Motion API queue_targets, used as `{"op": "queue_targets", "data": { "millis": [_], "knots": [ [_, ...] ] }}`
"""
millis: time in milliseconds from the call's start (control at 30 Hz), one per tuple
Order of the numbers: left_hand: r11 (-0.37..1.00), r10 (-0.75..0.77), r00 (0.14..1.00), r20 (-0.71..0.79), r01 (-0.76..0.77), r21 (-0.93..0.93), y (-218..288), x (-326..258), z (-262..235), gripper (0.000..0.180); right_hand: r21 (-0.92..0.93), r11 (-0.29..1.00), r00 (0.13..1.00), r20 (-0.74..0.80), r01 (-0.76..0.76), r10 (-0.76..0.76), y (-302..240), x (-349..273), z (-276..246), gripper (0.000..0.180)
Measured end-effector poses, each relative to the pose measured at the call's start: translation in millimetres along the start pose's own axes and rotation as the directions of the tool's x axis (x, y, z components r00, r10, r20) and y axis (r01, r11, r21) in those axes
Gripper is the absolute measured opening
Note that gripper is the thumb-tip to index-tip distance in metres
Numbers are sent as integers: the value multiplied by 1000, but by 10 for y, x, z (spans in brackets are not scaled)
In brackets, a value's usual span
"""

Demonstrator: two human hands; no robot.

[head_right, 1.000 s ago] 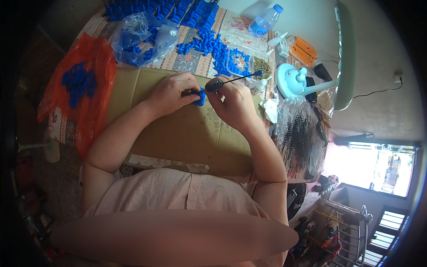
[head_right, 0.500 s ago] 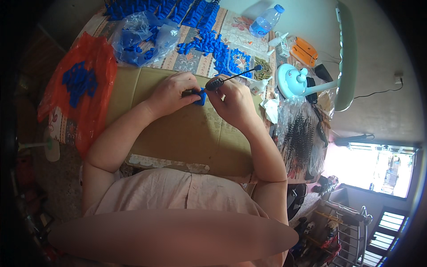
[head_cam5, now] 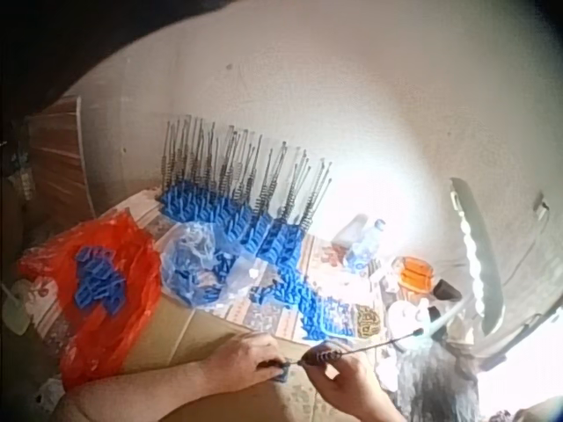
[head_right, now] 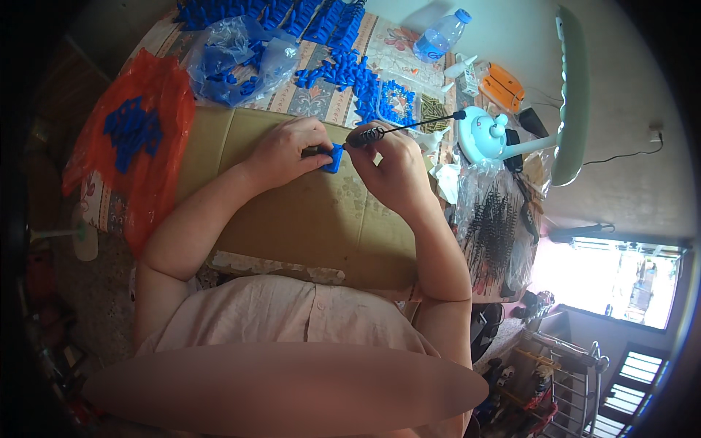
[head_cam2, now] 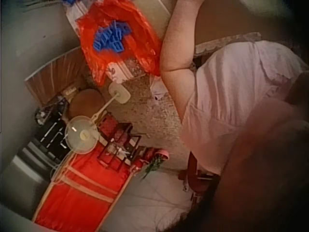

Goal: The person assembles blue plastic housings by hand, inserting a coiled spring and a metal rod into each component.

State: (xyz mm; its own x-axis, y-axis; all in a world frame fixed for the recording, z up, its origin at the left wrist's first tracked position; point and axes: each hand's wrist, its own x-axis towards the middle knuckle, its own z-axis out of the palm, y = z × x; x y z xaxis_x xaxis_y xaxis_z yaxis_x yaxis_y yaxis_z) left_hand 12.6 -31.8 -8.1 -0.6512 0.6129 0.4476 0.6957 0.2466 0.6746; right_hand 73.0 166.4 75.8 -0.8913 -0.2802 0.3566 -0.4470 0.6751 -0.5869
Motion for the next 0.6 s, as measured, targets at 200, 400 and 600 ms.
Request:
{"op": "queue_targets", "data": {
  "millis": [200, 400, 600],
  "knots": [
    [1000, 7, 1000, -3, -7, -18, -3, 30, 12, 17, -2, 1000, 1000, 9, 19, -19, 35, -8, 10, 3],
    [1000, 7, 1000, -10, -7, -15, -7, 11, 12, 15, -11, 1000, 1000, 13, 10, -10, 82, -3, 59, 6],
    [1000, 17, 1000, -13, -17, -9, -5, 22, 15, 16, -18, 1000, 1000, 16, 2, -2, 119, -4, 78, 7]
  ]
}}
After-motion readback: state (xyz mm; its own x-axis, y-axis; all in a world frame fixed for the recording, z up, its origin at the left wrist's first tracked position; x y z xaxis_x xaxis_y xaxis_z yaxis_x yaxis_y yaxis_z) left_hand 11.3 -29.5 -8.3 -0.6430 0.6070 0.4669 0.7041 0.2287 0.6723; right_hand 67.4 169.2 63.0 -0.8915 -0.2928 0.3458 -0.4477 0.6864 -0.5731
